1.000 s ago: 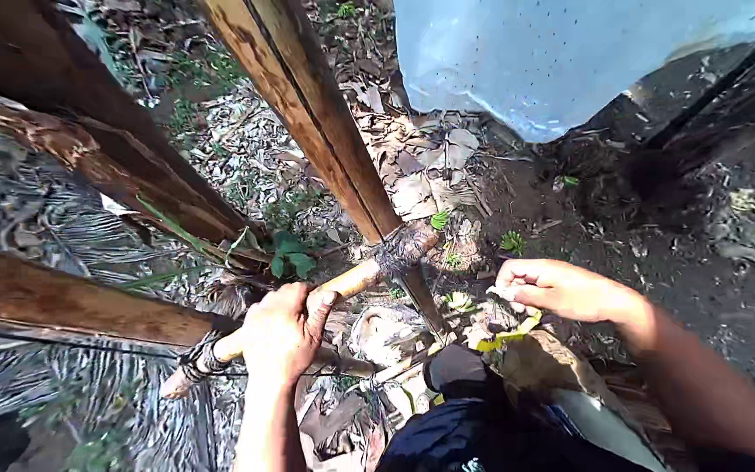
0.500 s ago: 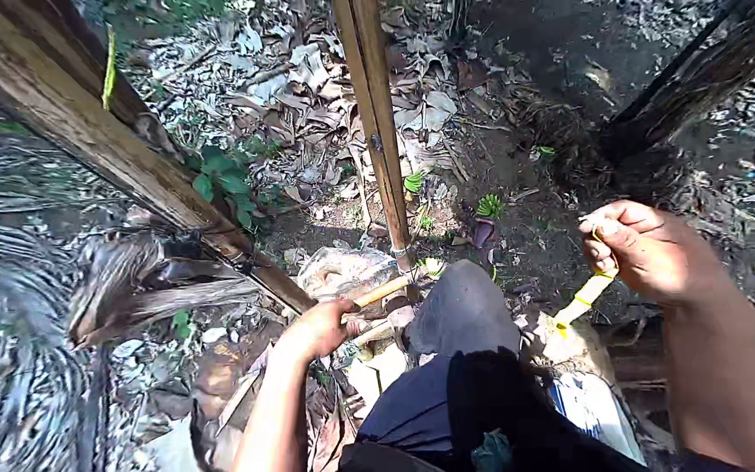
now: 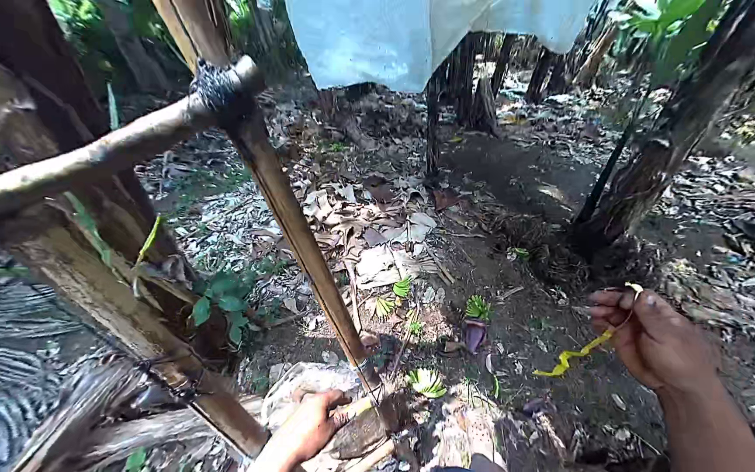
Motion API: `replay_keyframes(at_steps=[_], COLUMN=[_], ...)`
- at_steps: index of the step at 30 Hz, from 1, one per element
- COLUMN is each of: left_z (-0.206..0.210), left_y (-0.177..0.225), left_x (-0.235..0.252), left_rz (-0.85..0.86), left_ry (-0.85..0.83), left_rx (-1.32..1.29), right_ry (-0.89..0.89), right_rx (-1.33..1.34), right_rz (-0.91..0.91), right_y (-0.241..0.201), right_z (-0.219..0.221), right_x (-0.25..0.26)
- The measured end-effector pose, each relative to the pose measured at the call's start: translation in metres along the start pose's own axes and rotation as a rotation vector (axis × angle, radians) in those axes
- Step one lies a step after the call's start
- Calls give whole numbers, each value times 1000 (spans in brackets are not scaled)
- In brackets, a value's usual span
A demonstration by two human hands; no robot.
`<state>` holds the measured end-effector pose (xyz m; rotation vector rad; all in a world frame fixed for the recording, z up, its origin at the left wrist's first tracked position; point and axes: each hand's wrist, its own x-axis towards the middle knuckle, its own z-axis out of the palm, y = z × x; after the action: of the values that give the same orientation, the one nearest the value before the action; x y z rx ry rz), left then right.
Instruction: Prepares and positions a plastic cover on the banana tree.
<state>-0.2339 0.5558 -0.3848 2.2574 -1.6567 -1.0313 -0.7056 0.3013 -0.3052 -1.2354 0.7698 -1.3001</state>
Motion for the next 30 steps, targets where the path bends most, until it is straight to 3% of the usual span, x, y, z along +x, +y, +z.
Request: replay_keyframes(at_steps=[3, 5, 7, 9, 11, 13, 17, 20, 23, 26, 28, 30], left_z=[-36, -58, -87, -124, -176, -232, -333, -353, -316, -284, -283, -302], left_y=[76, 132, 191, 251, 300, 336, 378, 379, 349, 289, 243, 205], left_x=[78, 136, 202, 262, 304, 332, 331, 323, 337, 369, 377, 358], left_rz=[204, 321, 476, 554, 576, 670, 1002, 1158, 1088, 857, 591, 528], left_ry=[243, 386, 374, 321, 371, 448, 738, 925, 963, 1024, 1185, 1376], left_rx=[-54, -246, -489, -564, -632, -885, -1501, -1615, -1508, -1539, -1517, -1410], right_ry=[22, 77, 88, 8, -120, -252, -477, -593, -637, -585, -620, -679], right_rx=[64, 108, 181, 264, 294, 292, 149, 133, 195, 420, 592, 726], right_rz=[-35, -34, -15, 20, 29, 28, 124, 139, 35, -52, -84, -104], right_y=[7, 9, 4, -5, -15, -22, -48, -76, -103, -124, -134, -133], right_z=[-49, -78, -98, -109, -96, -67, 19, 89, 154, 199, 208, 211], right_x=[55, 101, 148, 195, 248, 297, 379, 437, 475, 497, 514, 533])
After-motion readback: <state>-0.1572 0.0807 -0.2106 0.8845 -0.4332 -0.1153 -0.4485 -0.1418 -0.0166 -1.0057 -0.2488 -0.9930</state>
